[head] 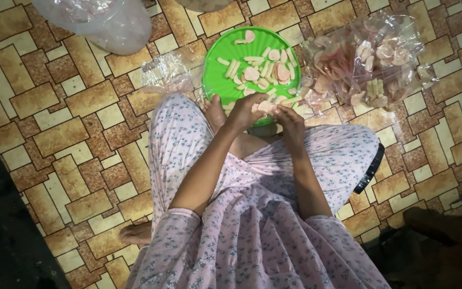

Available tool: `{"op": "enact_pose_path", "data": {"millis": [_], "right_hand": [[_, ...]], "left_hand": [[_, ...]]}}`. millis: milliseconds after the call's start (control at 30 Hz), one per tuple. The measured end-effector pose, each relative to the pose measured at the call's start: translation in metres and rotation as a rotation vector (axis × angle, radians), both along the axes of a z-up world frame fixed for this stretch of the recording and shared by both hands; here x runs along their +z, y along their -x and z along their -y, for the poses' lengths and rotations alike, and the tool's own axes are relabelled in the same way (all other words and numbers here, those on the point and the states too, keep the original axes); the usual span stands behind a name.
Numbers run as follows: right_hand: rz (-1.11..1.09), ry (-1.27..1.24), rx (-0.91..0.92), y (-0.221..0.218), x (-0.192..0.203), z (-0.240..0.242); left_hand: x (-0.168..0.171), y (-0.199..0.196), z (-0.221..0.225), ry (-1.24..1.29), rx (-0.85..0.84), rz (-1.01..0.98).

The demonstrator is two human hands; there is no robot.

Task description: The person sorts pink and white food slices on a green tray by hand and places them into plastic bags.

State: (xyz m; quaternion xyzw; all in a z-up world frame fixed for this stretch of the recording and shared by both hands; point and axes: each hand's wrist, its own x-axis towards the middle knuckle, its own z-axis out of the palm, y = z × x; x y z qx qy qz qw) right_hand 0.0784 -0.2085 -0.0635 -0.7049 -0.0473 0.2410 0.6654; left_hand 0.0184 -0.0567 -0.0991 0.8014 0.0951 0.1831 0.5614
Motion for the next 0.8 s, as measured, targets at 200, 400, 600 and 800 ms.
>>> {"op": "enact_pose_path", "data": {"millis": [200, 400, 600, 800], "right_hand": [[0.057, -0.043, -0.01, -0.011, -0.029, 0.003], [0.074, -0.014, -0.034, -0.005, -0.007, -0.004], [0.126, -0.007, -0.001, -0.011, -0.027, 0.003], [0.112, 0.001, 0.008, -0.012, -0.021, 0.0]], "left_hand": [[-0.014, -0.005, 0.006, 0.035, -0.001, -0.021], [0.025, 0.003, 0.007, 0.04, 0.027, -0.084], [0.008, -0.001, 0.009, 0.008, 0.025, -0.146], [0.013, -0.001, 0.01, 0.059, 0.031, -0.155]]}}
